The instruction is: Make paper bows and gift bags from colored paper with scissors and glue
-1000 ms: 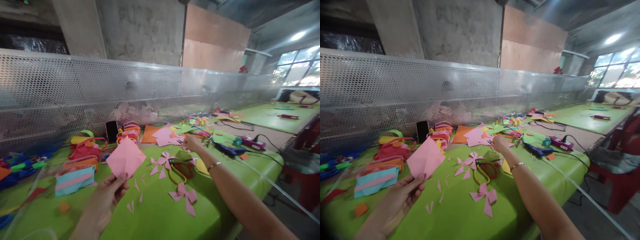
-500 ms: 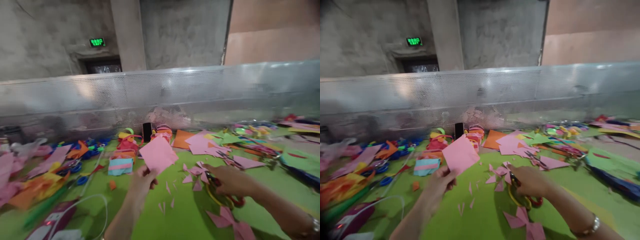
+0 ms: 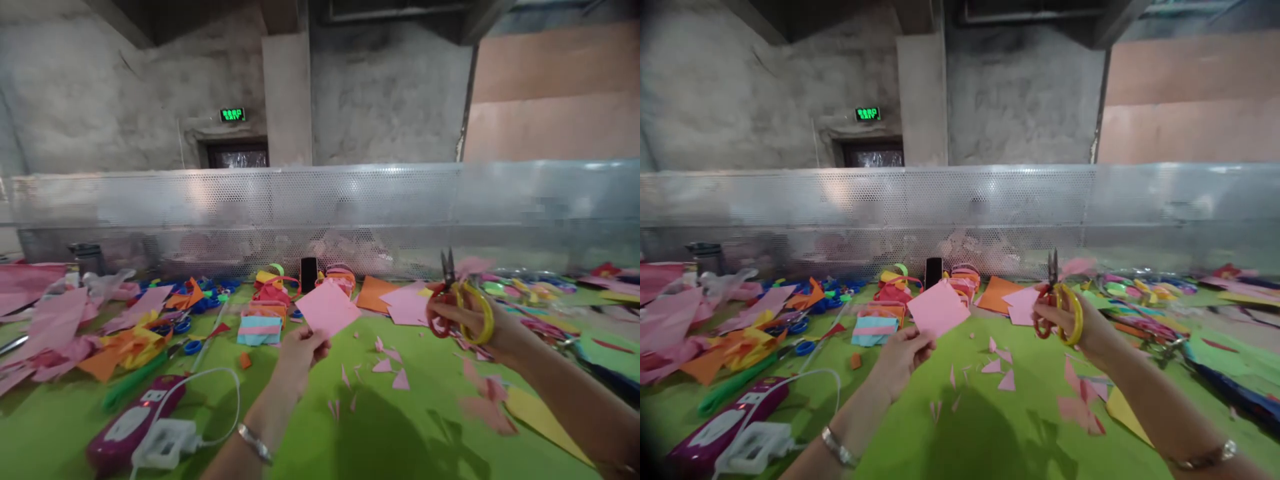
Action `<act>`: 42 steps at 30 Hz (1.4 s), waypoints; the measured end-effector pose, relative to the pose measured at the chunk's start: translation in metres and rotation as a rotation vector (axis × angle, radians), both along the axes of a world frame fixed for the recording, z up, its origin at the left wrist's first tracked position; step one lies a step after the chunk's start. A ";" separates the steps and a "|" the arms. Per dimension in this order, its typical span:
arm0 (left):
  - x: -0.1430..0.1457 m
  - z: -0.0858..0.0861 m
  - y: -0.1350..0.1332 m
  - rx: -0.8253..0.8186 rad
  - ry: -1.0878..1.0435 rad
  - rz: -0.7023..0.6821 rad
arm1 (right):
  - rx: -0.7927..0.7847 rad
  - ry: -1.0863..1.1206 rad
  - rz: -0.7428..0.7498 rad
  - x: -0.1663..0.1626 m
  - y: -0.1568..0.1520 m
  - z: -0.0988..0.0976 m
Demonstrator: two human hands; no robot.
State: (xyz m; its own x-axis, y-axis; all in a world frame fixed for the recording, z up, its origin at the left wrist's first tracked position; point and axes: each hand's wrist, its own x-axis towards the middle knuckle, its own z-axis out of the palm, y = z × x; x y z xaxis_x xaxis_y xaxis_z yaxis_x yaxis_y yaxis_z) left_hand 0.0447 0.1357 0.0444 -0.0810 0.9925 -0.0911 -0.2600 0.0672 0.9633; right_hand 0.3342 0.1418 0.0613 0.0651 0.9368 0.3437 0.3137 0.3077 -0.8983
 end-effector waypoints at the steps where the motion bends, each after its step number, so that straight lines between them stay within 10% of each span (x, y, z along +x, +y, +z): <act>1: -0.003 -0.001 0.002 0.006 0.002 0.006 | -0.052 0.040 0.111 -0.007 0.004 0.002; 7: -0.012 -0.002 0.007 0.075 0.016 0.039 | -0.053 -0.417 -0.068 -0.026 0.027 0.021; 12: -0.009 0.003 0.007 0.090 -0.049 0.049 | 0.060 -0.143 0.020 -0.043 0.015 0.026; 17: -0.013 0.007 0.006 0.085 -0.070 0.074 | -0.290 -0.078 0.386 -0.102 -0.026 0.003; 29: -0.003 0.006 -0.003 0.139 -0.079 0.002 | -0.326 -0.179 0.438 -0.130 -0.049 -0.036; 42: 0.005 0.004 -0.010 0.073 -0.062 -0.022 | -0.252 -0.013 0.451 -0.141 -0.060 -0.031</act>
State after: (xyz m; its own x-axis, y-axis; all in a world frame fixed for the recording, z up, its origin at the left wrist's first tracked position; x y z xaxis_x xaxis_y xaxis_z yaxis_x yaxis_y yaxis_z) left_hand 0.0498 0.1259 0.0481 -0.0558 0.9982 -0.0223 -0.3183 0.0034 0.9480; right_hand 0.1933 0.0815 0.0303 -0.3675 0.9245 0.1015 0.2110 0.1892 -0.9590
